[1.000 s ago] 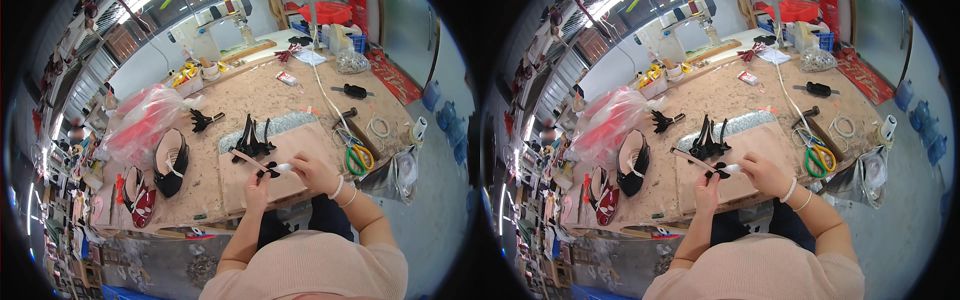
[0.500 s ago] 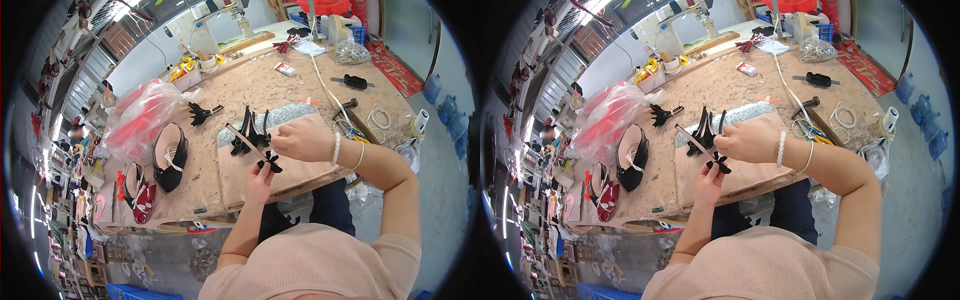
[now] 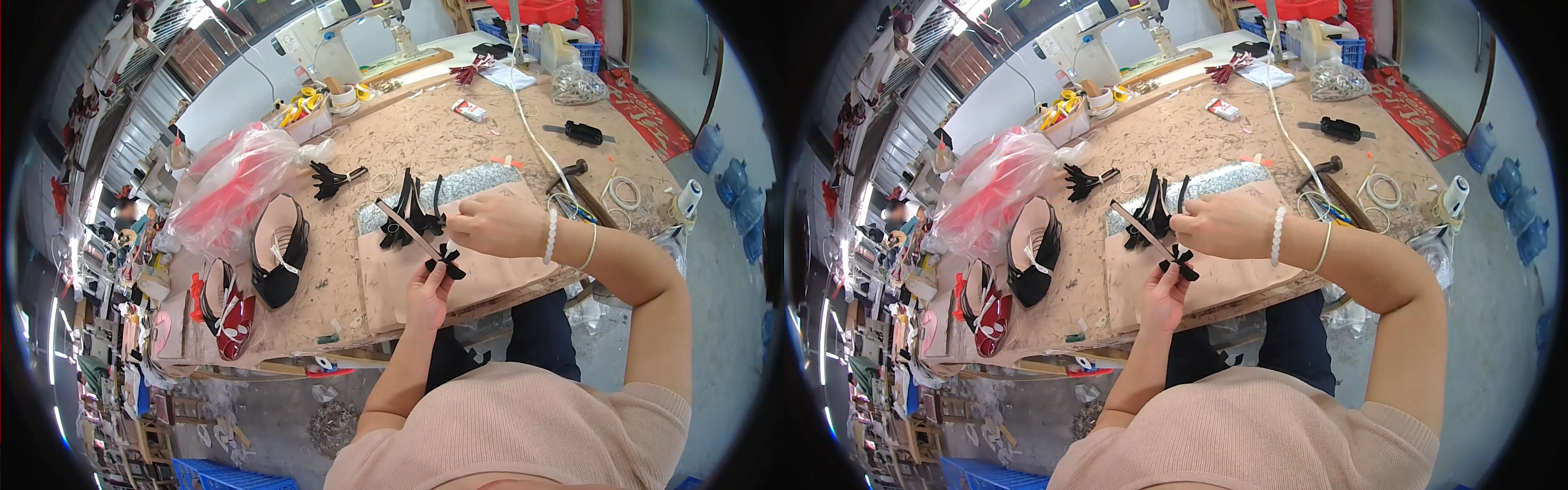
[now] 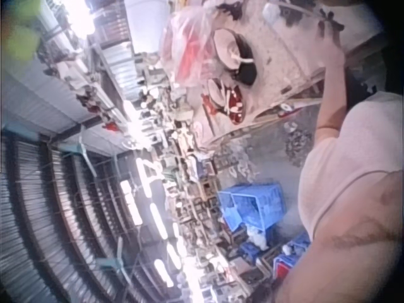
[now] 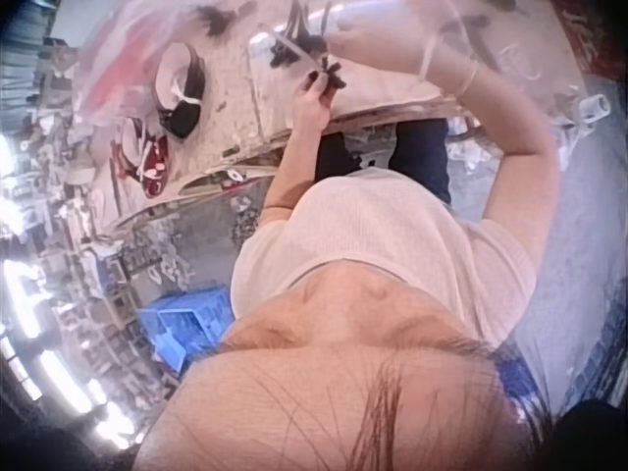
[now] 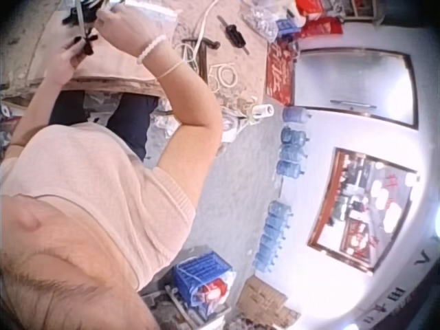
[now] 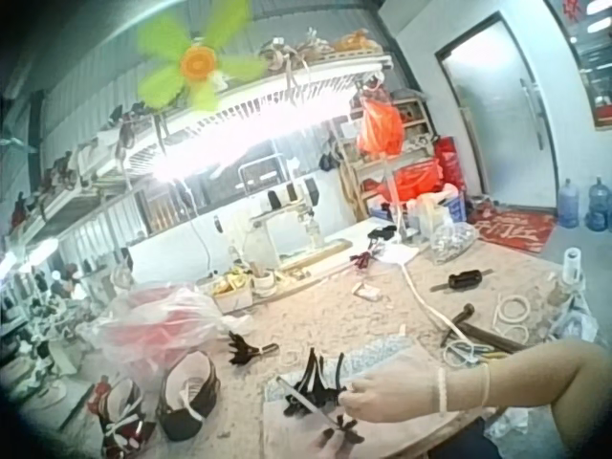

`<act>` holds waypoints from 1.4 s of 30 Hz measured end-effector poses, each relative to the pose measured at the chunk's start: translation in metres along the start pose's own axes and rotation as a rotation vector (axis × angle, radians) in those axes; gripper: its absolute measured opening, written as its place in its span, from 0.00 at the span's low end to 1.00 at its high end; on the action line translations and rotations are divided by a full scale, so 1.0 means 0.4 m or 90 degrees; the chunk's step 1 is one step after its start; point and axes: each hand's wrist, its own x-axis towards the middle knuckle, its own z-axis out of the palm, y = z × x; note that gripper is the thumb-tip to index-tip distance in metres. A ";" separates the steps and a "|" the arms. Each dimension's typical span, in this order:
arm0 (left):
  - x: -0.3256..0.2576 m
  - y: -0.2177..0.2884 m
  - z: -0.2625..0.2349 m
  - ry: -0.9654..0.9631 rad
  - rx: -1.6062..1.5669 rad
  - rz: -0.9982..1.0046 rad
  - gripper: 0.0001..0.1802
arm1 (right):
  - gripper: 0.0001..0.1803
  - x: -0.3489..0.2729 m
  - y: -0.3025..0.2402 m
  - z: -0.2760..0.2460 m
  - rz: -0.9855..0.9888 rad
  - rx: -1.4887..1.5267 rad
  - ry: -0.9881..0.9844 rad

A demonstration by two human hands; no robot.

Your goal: The person applies glue from a tube onto black fabric bows and straps, then presses and attaches the pieces together by hand to assemble decorative shoe straps.

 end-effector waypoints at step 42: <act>0.134 -0.093 0.353 -0.593 0.713 0.568 0.13 | 0.12 -0.250 0.121 0.265 0.798 0.257 0.420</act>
